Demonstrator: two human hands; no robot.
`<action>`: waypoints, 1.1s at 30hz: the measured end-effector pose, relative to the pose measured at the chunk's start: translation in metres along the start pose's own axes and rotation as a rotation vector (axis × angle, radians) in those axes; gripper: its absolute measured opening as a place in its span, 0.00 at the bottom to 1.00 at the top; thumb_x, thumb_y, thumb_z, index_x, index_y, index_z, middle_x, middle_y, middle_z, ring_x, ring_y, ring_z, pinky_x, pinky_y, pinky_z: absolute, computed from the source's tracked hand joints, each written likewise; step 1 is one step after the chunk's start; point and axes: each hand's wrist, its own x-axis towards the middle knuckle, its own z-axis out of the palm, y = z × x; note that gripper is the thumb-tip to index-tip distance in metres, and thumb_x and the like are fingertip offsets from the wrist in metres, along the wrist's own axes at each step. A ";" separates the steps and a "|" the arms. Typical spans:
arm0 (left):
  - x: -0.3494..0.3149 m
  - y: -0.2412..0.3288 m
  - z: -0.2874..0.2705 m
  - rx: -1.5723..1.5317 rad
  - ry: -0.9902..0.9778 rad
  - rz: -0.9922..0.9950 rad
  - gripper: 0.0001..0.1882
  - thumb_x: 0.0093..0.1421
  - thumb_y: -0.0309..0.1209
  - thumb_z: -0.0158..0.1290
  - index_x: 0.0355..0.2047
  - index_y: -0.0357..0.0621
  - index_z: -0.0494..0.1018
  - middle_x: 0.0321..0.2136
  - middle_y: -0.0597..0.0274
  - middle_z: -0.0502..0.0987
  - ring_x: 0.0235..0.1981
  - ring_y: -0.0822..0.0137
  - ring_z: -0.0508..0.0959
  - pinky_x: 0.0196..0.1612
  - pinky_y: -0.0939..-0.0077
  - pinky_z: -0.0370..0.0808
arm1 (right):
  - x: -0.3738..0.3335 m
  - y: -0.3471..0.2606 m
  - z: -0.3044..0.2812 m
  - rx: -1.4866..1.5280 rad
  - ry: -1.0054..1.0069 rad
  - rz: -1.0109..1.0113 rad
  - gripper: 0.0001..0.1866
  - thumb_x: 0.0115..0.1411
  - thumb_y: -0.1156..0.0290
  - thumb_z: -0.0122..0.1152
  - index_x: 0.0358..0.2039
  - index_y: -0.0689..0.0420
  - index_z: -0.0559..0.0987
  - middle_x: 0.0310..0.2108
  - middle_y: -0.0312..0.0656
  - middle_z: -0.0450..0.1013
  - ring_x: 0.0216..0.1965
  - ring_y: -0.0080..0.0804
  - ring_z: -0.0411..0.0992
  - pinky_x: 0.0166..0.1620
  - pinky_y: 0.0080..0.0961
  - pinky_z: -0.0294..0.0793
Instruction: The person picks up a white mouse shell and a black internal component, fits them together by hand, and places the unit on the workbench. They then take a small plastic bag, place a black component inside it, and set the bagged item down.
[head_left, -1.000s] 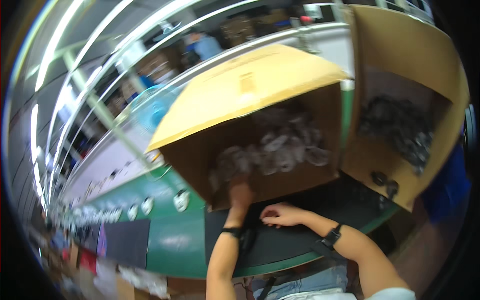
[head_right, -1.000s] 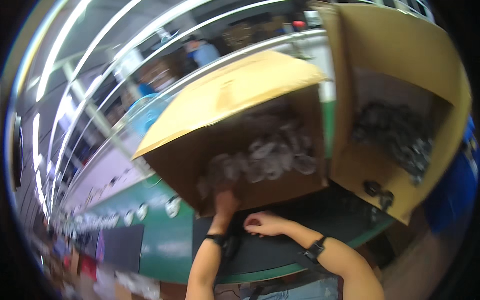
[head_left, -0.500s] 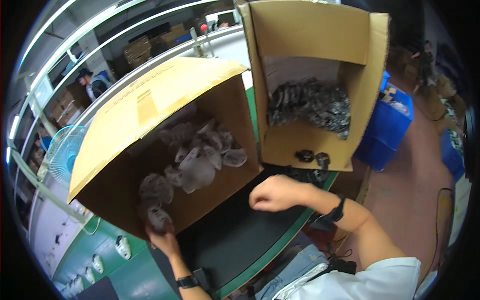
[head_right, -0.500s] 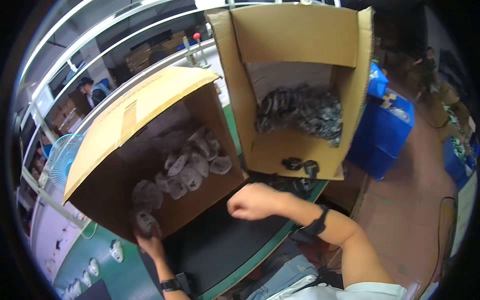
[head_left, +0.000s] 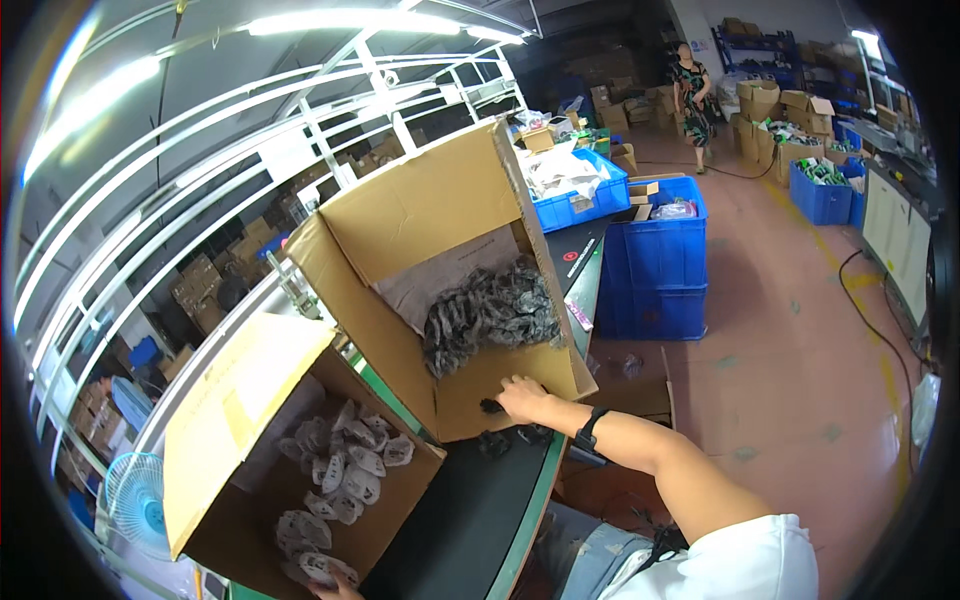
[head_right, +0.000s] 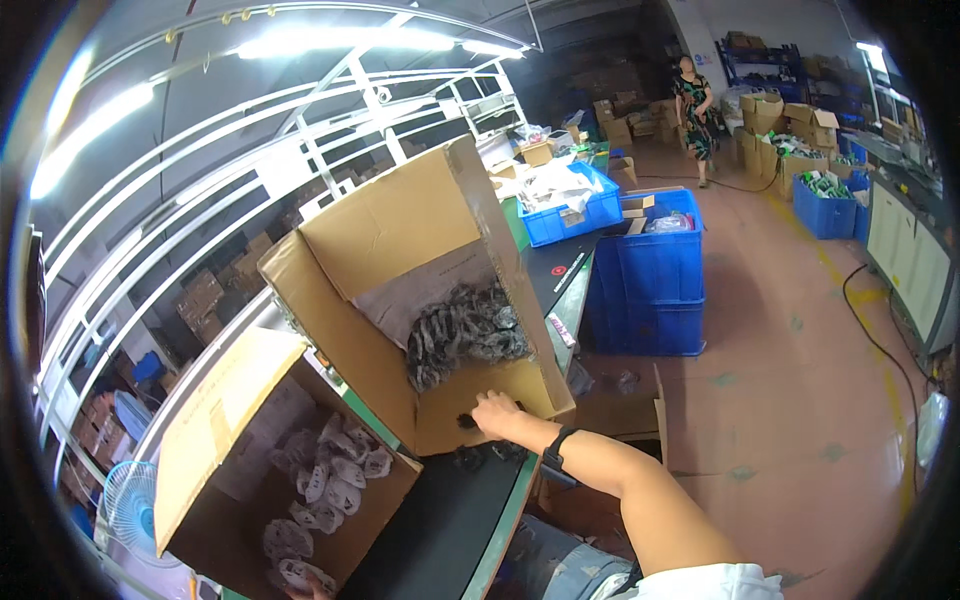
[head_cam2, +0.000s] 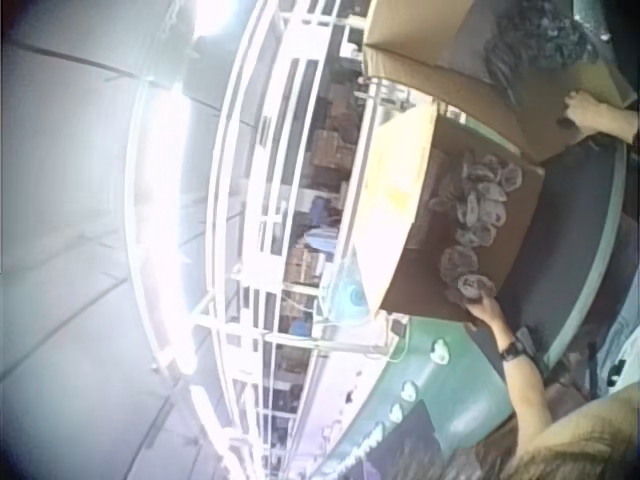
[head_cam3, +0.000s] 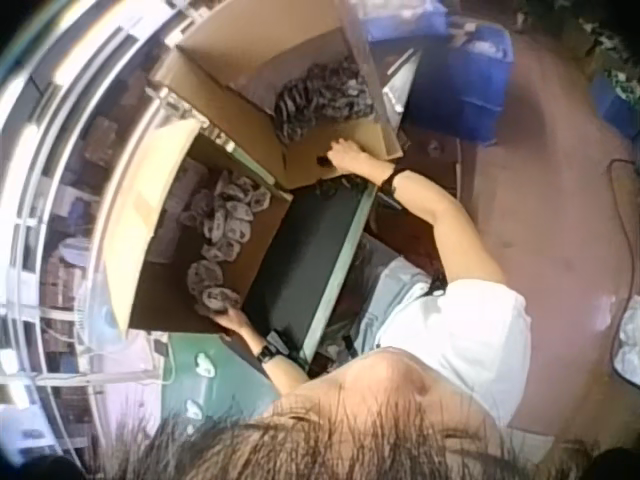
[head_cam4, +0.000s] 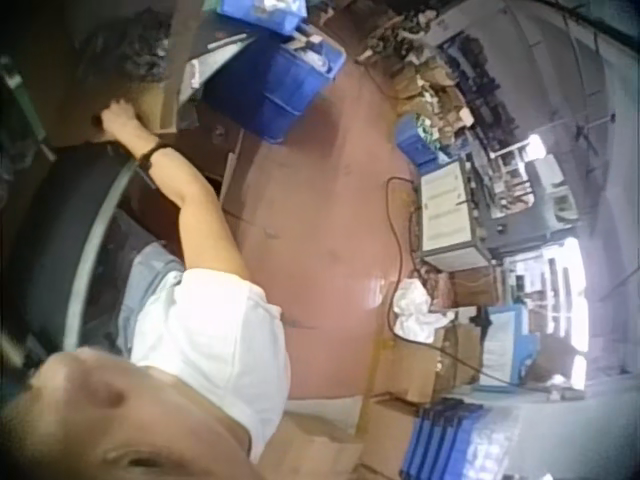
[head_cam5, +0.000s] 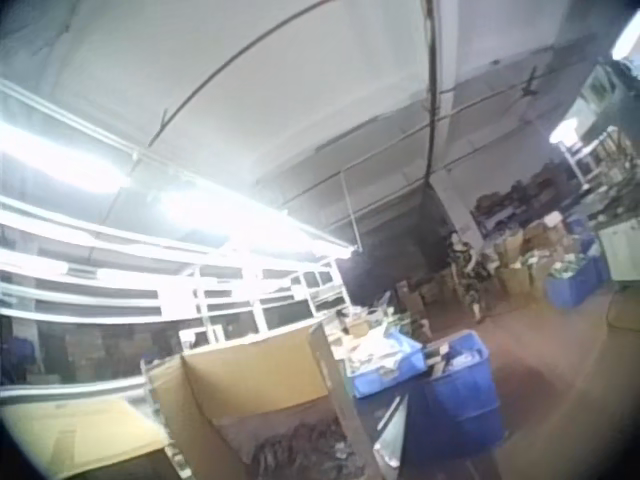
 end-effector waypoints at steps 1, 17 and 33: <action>-0.003 -0.031 0.002 0.007 -0.072 -0.081 0.26 0.61 0.39 0.52 0.48 0.25 0.66 0.46 0.43 0.72 0.45 0.56 0.73 0.46 0.69 0.71 | 0.000 -0.001 -0.001 0.013 0.019 -0.004 0.10 0.50 0.70 0.57 0.32 0.58 0.81 0.40 0.50 0.73 0.44 0.46 0.71 0.46 0.42 0.71; -0.020 -0.067 0.029 -0.757 -0.247 -0.686 0.17 0.56 0.27 0.54 0.46 0.36 0.67 0.38 0.58 0.74 0.35 0.67 0.75 0.38 0.71 0.74 | -0.066 -0.081 -0.062 0.914 0.380 -0.084 0.12 0.47 0.65 0.58 0.15 0.60 0.72 0.16 0.45 0.68 0.17 0.37 0.68 0.22 0.31 0.65; -0.042 -0.046 0.020 -0.621 -0.423 -0.527 0.24 0.51 0.34 0.56 0.46 0.33 0.65 0.42 0.53 0.71 0.45 0.65 0.70 0.50 0.71 0.66 | -0.012 -0.291 -0.025 1.709 -0.572 -0.425 0.19 0.56 0.71 0.60 0.47 0.62 0.72 0.35 0.38 0.74 0.31 0.22 0.72 0.32 0.16 0.72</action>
